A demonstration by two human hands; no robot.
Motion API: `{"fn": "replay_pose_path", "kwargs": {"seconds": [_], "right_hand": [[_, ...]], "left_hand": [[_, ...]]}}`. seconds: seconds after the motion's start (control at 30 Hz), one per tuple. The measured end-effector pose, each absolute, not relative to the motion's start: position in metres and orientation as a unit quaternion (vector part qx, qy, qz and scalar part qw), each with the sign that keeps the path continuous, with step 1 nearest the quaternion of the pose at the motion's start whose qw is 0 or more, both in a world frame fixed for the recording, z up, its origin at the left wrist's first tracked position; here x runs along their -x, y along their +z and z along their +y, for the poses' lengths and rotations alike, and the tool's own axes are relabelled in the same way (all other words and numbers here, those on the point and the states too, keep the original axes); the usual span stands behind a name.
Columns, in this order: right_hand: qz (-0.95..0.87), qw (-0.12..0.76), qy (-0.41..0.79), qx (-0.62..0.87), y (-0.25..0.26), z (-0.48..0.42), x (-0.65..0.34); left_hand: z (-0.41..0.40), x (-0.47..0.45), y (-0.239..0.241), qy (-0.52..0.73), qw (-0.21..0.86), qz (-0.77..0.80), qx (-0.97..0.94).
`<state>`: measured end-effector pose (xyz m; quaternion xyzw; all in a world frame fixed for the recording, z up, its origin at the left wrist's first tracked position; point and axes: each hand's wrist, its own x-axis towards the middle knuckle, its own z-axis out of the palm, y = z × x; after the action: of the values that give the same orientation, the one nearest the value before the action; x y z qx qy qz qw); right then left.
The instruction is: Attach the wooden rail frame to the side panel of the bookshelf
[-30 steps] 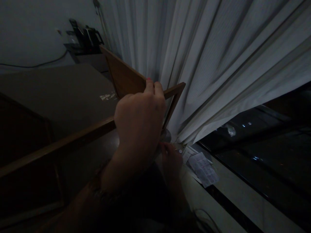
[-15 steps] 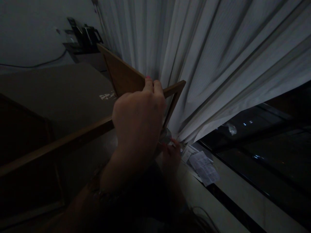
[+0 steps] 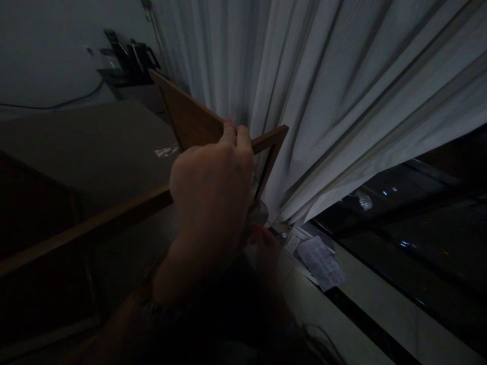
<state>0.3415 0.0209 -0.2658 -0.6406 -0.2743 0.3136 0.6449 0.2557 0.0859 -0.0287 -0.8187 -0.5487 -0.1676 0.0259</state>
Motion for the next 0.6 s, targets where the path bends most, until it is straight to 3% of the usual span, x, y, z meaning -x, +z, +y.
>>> {"fn": "replay_pose_path", "kwargs": {"seconds": [0.6], "right_hand": [[-0.296,0.648,0.3,0.634,-0.278,0.015,-0.342]], "left_hand": [[0.087,-0.255,-0.031,-0.171,0.001,-0.544,0.821]]}}
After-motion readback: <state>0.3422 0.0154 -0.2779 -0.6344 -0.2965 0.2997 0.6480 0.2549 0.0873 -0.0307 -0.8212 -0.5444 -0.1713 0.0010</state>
